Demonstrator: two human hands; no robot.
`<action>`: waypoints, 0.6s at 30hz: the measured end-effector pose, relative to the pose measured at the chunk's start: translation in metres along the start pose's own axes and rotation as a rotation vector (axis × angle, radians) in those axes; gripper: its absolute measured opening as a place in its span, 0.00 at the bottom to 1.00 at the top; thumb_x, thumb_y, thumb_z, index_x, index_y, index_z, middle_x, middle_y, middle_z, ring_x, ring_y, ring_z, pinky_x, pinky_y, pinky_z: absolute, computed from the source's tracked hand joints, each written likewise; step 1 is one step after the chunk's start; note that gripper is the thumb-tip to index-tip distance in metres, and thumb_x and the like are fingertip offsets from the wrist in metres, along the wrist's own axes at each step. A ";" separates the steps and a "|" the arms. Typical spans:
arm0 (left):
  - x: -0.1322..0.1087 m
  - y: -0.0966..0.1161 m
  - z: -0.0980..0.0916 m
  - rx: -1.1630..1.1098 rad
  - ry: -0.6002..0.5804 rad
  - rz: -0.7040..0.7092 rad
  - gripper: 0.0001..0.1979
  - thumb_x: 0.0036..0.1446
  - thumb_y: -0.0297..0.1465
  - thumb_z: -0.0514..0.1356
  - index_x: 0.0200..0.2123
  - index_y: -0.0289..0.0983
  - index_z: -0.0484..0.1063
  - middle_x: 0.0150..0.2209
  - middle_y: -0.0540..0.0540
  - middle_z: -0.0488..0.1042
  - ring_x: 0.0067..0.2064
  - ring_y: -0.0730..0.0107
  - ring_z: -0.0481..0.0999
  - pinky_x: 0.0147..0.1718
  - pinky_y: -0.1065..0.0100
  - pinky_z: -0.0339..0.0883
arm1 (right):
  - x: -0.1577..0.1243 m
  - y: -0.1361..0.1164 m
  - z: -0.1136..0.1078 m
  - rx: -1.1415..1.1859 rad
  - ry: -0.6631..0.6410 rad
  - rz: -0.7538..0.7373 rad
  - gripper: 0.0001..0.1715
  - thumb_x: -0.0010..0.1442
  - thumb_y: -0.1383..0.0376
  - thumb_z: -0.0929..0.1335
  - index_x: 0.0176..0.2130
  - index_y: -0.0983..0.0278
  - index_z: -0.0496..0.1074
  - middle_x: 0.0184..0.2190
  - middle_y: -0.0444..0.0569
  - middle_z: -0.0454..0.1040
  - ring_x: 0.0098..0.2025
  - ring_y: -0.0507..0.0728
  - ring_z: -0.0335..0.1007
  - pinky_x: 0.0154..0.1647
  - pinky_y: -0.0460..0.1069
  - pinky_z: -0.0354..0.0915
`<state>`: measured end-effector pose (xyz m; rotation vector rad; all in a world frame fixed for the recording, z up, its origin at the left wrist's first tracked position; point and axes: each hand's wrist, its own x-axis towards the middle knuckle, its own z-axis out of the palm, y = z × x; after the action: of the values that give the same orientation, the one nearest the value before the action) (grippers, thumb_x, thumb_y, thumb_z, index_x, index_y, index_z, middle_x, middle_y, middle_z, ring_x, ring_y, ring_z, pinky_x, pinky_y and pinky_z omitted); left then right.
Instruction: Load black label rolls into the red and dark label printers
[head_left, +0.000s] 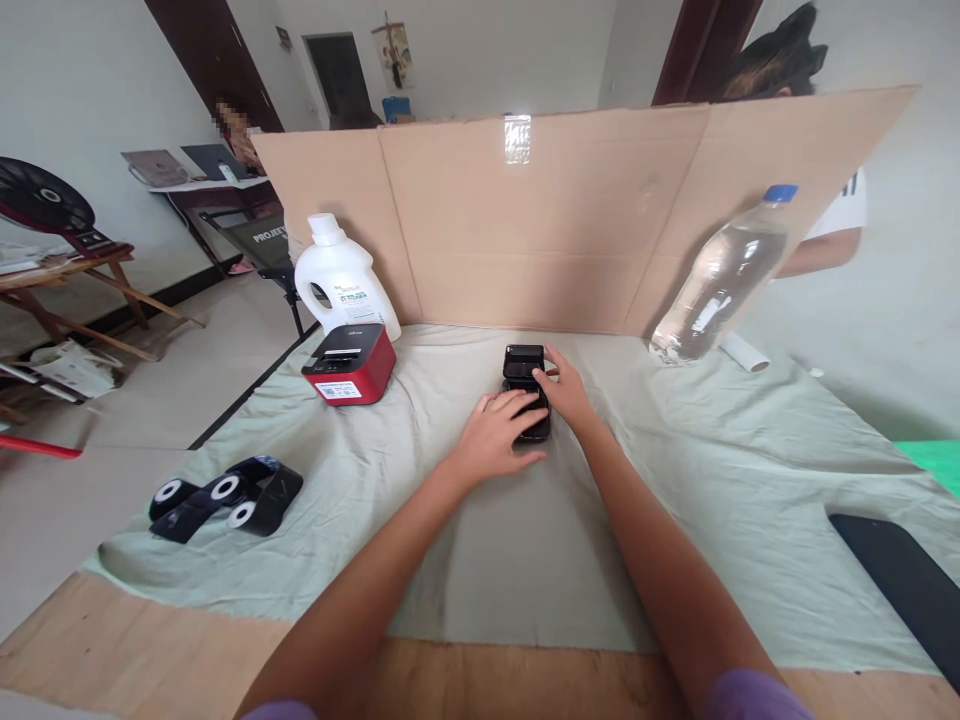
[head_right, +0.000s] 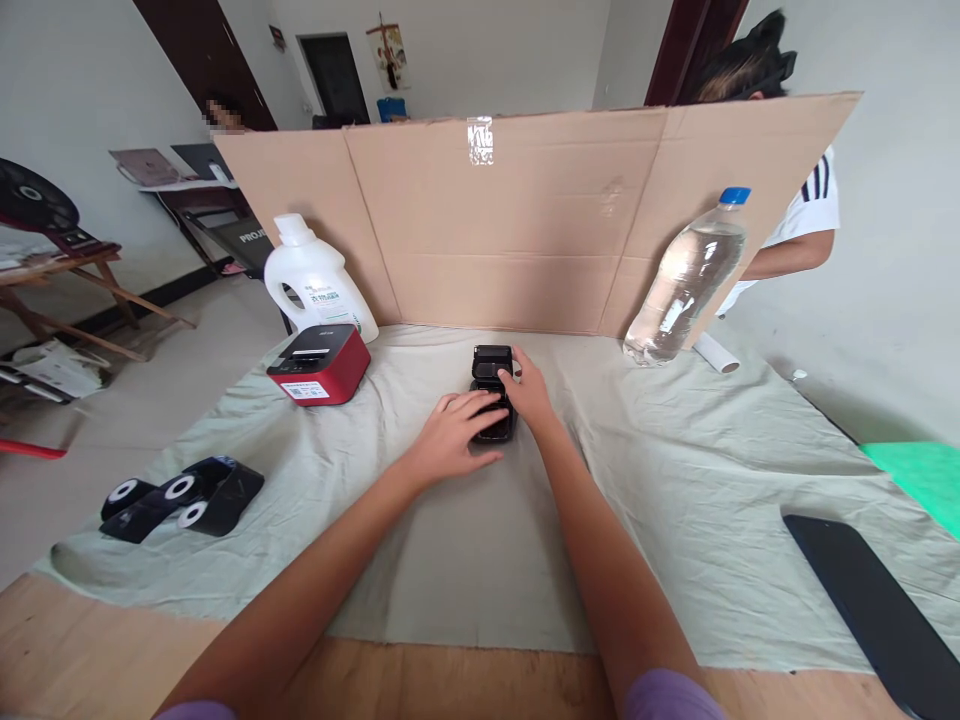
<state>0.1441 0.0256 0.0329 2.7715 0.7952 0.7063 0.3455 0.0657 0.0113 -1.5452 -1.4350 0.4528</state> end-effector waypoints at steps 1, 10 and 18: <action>-0.008 0.002 0.007 0.041 0.025 0.040 0.24 0.62 0.43 0.61 0.60 0.46 0.71 0.64 0.43 0.68 0.65 0.53 0.63 0.62 0.52 0.53 | 0.000 -0.001 -0.001 0.004 0.007 -0.016 0.33 0.61 0.60 0.65 0.64 0.61 0.64 0.58 0.54 0.72 0.45 0.58 0.71 0.53 0.56 0.68; -0.028 -0.002 0.036 0.147 0.129 0.116 0.20 0.69 0.33 0.52 0.62 0.44 0.68 0.61 0.44 0.72 0.62 0.59 0.68 0.56 0.53 0.59 | -0.002 -0.013 -0.022 -0.089 -0.110 -0.157 0.16 0.60 0.62 0.68 0.46 0.63 0.78 0.46 0.52 0.75 0.40 0.56 0.73 0.47 0.54 0.69; -0.032 -0.004 0.034 0.094 0.115 0.092 0.21 0.68 0.25 0.49 0.57 0.45 0.72 0.56 0.47 0.77 0.55 0.62 0.74 0.48 0.58 0.63 | -0.005 -0.015 -0.031 -0.109 -0.206 -0.117 0.13 0.55 0.62 0.71 0.42 0.60 0.76 0.48 0.49 0.75 0.42 0.56 0.72 0.47 0.54 0.68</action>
<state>0.1350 0.0105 -0.0102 2.8900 0.7437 0.8741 0.3604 0.0476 0.0371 -1.5248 -1.7234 0.4812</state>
